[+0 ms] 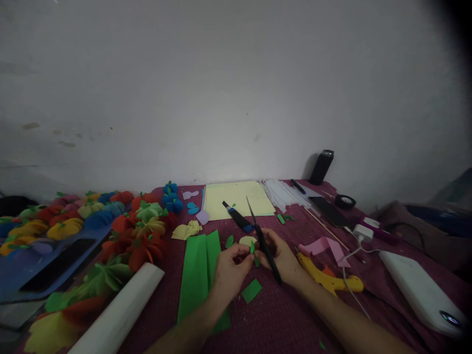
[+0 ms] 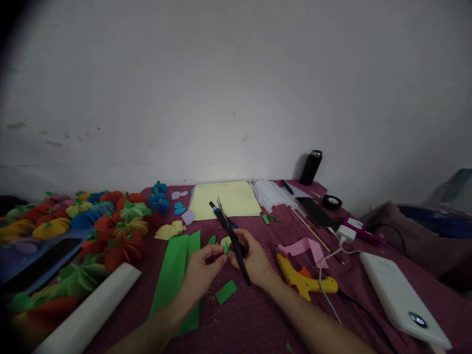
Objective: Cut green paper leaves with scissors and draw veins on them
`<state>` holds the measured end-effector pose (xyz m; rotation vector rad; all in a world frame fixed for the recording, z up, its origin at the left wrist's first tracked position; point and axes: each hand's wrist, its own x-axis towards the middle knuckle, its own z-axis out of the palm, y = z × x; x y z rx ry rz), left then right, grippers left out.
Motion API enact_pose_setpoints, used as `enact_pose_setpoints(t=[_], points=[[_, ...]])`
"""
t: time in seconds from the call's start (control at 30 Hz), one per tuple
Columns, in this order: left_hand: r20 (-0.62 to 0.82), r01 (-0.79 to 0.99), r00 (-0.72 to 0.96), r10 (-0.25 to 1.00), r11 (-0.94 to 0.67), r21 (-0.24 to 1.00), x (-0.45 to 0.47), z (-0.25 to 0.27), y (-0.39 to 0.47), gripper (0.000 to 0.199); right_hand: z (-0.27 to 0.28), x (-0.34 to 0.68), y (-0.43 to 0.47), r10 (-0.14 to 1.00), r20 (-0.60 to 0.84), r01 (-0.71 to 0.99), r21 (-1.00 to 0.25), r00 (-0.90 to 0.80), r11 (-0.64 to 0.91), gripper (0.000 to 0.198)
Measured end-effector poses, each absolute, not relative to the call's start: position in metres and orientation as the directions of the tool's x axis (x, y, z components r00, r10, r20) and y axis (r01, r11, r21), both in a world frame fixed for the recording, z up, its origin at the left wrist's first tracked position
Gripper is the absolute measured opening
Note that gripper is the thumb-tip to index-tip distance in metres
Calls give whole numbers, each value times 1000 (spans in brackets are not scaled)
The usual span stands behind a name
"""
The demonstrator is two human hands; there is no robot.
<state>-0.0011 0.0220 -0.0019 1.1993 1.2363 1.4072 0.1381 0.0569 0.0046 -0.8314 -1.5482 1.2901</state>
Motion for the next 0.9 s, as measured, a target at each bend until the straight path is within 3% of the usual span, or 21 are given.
enact_pose_setpoints(t=[0.27,0.7,0.9], points=[[-1,-99,-100,995,-9,995,-2,-4,20,15,5,141,60,920,247,-65,-969,-303,239,48],[-14,72,64,998,10,997,-6,4,20,12,16,147,55,873,241,33,-959,-425,281,43],[-76,1,58,995,76,997,-8,3,20,17,19,149,59,889,221,3,-970,-400,243,41]])
